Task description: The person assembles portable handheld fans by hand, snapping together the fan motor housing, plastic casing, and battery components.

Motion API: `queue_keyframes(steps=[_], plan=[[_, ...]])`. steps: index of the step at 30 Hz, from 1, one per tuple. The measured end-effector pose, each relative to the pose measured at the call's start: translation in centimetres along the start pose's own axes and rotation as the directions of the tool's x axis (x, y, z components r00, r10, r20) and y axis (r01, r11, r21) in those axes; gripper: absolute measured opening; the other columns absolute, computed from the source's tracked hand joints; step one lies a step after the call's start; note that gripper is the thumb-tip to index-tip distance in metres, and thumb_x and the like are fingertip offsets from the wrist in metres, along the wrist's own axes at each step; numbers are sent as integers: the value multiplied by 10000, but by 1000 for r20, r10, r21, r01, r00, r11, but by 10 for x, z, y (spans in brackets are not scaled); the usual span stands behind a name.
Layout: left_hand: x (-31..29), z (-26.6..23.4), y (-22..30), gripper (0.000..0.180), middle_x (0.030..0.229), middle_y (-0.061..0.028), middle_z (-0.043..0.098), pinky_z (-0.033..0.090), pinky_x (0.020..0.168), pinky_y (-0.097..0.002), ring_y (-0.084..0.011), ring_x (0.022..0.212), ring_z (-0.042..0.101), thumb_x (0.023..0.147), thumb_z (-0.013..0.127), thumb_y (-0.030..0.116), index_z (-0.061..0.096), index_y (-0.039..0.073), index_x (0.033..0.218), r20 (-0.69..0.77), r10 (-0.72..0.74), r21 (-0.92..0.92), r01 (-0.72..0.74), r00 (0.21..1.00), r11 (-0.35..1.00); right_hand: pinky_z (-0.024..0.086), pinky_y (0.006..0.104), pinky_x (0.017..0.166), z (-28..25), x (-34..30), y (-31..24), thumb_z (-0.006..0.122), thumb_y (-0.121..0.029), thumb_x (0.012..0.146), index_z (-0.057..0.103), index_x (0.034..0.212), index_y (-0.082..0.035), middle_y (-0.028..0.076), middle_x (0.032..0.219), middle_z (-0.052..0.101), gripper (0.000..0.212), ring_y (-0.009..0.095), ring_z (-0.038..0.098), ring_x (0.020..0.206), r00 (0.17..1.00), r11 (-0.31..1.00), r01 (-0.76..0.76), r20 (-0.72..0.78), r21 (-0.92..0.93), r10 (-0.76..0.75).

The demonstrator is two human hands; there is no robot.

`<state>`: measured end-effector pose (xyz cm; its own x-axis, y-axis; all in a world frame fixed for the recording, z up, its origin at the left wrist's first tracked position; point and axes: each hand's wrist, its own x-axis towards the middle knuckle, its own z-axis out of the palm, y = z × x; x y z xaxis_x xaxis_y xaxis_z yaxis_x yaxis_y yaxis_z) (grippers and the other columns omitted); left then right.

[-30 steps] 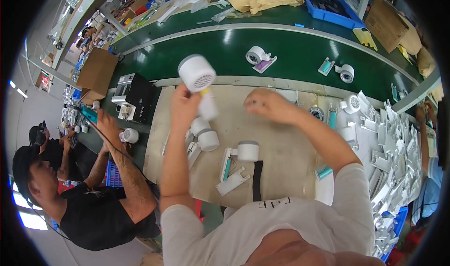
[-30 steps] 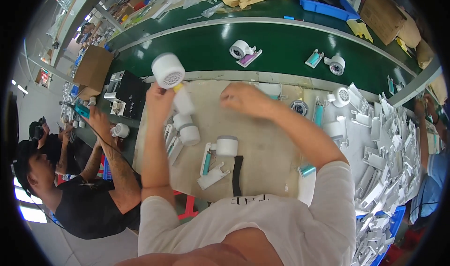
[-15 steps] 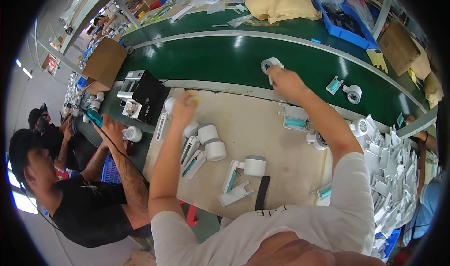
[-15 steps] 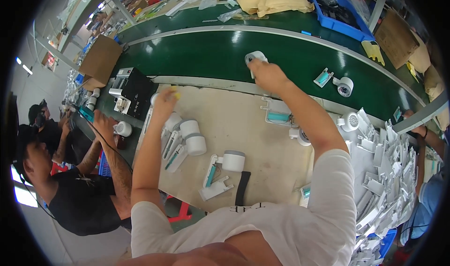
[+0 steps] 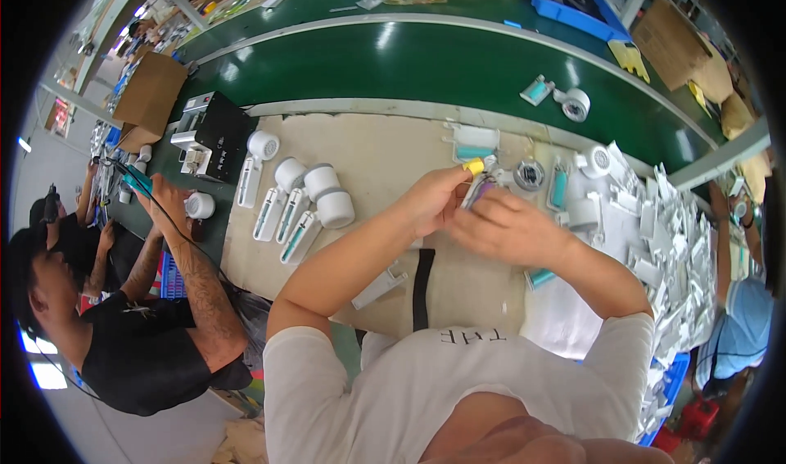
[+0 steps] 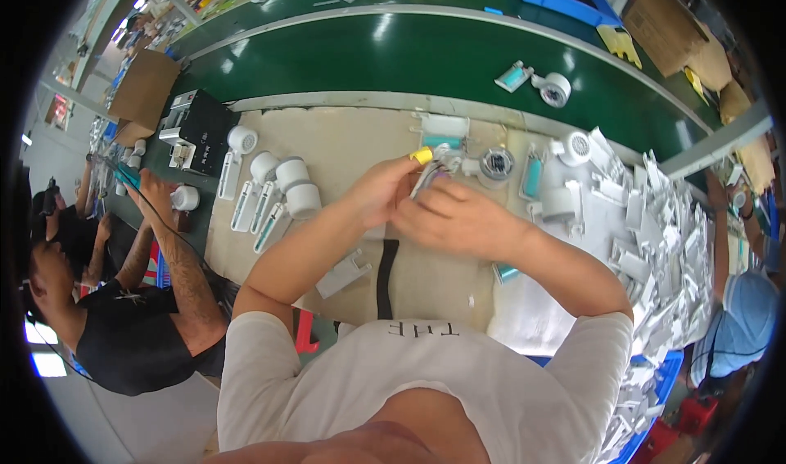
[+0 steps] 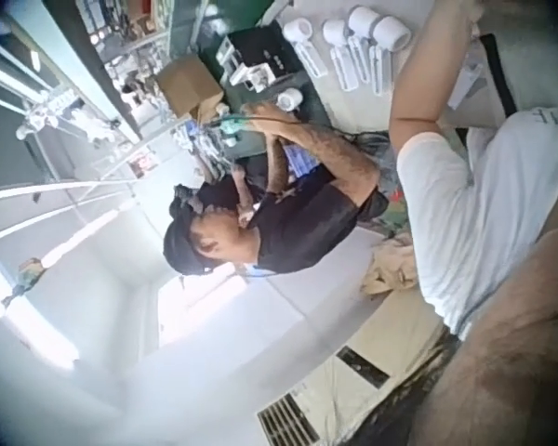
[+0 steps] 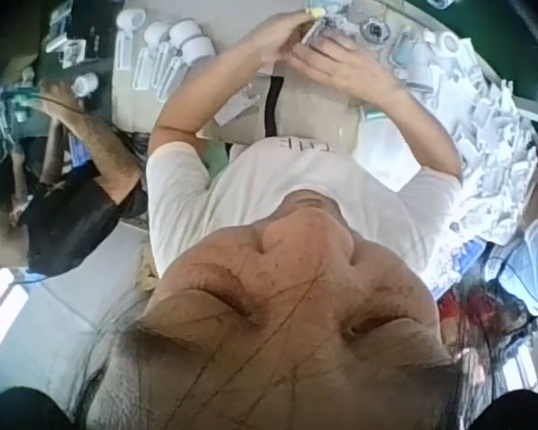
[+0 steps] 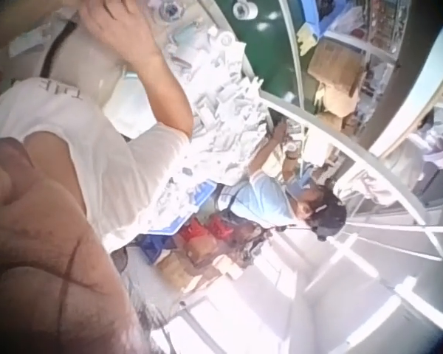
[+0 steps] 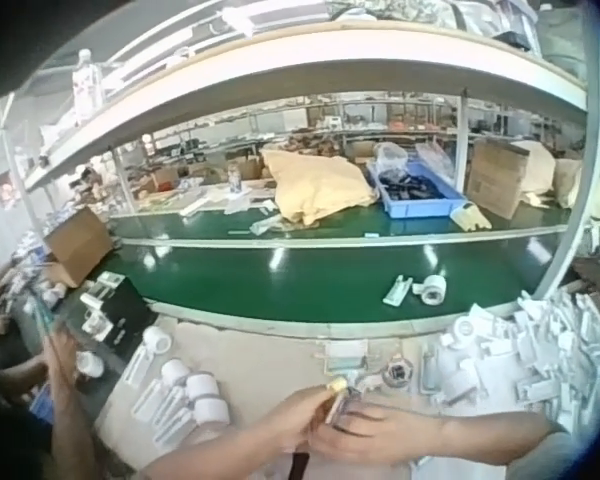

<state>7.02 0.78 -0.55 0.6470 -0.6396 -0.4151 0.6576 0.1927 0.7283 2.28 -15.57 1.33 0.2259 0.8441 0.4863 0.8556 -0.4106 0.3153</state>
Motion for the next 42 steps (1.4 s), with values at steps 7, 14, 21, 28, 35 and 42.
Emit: queue_keyframes(steps=[7, 14, 21, 28, 35, 42], plan=[[-19, 24, -7, 401, 903, -131, 591, 512, 596, -328, -189, 743, 604, 908, 307, 336, 482, 22, 1086, 58, 105, 4, -106, 993, 994, 375, 389, 938, -29, -30, -15, 721, -134, 615, 360, 1290, -113, 113, 1222, 416, 766, 266, 438, 1111, 668, 574, -671, 46, 470, 743], [-30, 43, -6, 396, 868, -152, 601, 528, 522, -317, -227, 657, 610, 910, 341, 343, 484, 11, 1069, 345, 156, -102, -128, 926, 987, 375, 419, 933, 3, -60, -23, 756, -243, 652, 238, 1347, -79, 109, 1240, 390, 883, 277, 426, 1126, 534, -388, -309, 496, 869, 685], [-36, 43, 5, 316, 910, -150, 580, 529, 544, -330, -240, 705, 610, 842, 423, 232, 497, 3, 1046, 182, 196, -3, -199, 963, 980, 485, 342, 773, -3, -64, -48, 747, -368, 647, 224, 1344, -143, 80, 1175, 432, 900, 222, 525, 962, 579, -618, 55, 479, 784, 660], [-43, 37, 2, 226, 825, -111, 550, 477, 497, -287, -155, 613, 567, 804, 470, 125, 478, 5, 996, 120, 190, 510, -225, 974, 830, 486, 330, 754, -49, -81, -15, 704, -3, 548, 512, 1078, -55, 124, 1074, 551, 566, 278, 564, 947, 813, 836, -526, -197, 154, 548], [-46, 38, 2, 231, 722, -62, 544, 441, 504, -260, -118, 581, 547, 750, 534, 85, 471, -14, 949, 155, 197, 753, -245, 968, 611, 503, 338, 733, -57, -75, -5, 673, 17, 535, 507, 1094, -45, 107, 1090, 537, 587, 289, 569, 923, 900, 922, -387, -210, 19, 382], [-36, 47, -6, 285, 665, -118, 571, 432, 511, -314, -176, 547, 547, 707, 574, 143, 485, -13, 929, 231, 295, 902, -318, 927, 292, 451, 378, 834, -81, -60, -15, 691, -39, 644, 477, 1187, -61, 135, 1113, 519, 584, 323, 525, 988, 732, 656, -618, 14, 433, 681]])
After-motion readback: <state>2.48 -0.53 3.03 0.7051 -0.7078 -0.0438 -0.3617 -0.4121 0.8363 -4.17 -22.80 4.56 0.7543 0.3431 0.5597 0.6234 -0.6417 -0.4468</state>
